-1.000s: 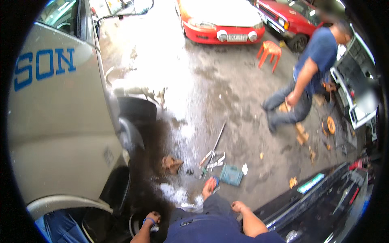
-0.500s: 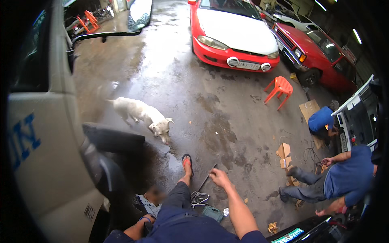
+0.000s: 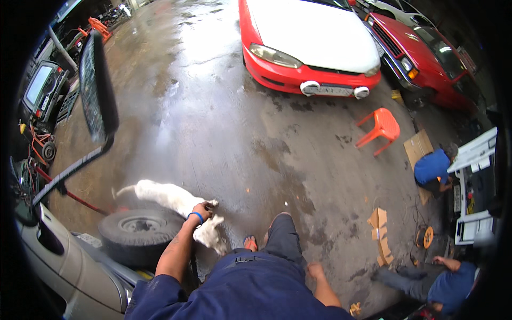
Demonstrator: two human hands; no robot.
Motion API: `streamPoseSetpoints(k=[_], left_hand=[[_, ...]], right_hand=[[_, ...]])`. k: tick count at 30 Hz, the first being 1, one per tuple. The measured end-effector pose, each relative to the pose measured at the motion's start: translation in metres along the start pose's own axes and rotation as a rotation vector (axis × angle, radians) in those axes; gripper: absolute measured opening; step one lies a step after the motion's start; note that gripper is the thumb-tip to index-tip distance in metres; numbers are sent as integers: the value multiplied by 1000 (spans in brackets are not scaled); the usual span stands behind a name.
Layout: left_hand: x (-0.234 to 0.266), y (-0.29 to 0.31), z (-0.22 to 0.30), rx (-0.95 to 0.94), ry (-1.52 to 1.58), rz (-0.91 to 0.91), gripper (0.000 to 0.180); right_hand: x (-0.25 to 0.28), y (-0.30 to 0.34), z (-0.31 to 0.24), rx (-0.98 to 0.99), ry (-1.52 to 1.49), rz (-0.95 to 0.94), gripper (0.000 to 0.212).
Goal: The person removes a brake drum from a lifted vehicle, retrieves a long wrench from a tool cart, and uses it to loosen and remove bolts from the brake hub. The person then walks back to the vehicle and continues working on the brake assembly.
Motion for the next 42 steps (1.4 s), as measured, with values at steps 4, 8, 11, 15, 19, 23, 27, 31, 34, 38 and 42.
streamPoseSetpoints(k=[4,8,11,15,19,23,27,31,34,38,42], left_hand=[[39,-84,45,77,-154,-46,43],[63,-112,39,278,-160,-109,46],[59,-125,22,385,-97,-247,37],[73,-162,3,505,322,-151,37],[113,-225,23,551,534,-267,39],[263,-310,75,434,113,-282,35],[462,-383,107,386,674,34,38],[665,-477,132,263,548,233,41],[777,-535,132,243,687,362,39],[843,-567,121,416,639,297,38],[854,-611,127,445,613,173,40]], right_hand=[[43,-61,-13,-30,-115,-26,26],[176,-130,-70,-43,-384,-88,27],[348,-187,-162,49,-561,-135,28],[652,-244,-349,67,-129,252,6],[867,-220,-610,498,174,752,15],[903,-253,-772,475,-286,472,14],[854,-320,-879,396,127,169,20],[810,-449,-884,351,115,31,21],[815,-544,-880,209,73,-18,18],[872,-587,-968,-175,145,-355,16],[1054,-617,-1272,145,142,-175,21]])
Point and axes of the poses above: each hand's wrist, its own y-axis away from the middle knuckle, its own x-axis out of the back of the hand, z = x × y, the point moved 10 cm from there along -y, towards the middle knuckle, and after that the axes turned 13 degrees about -z, right-handed, at the moved point
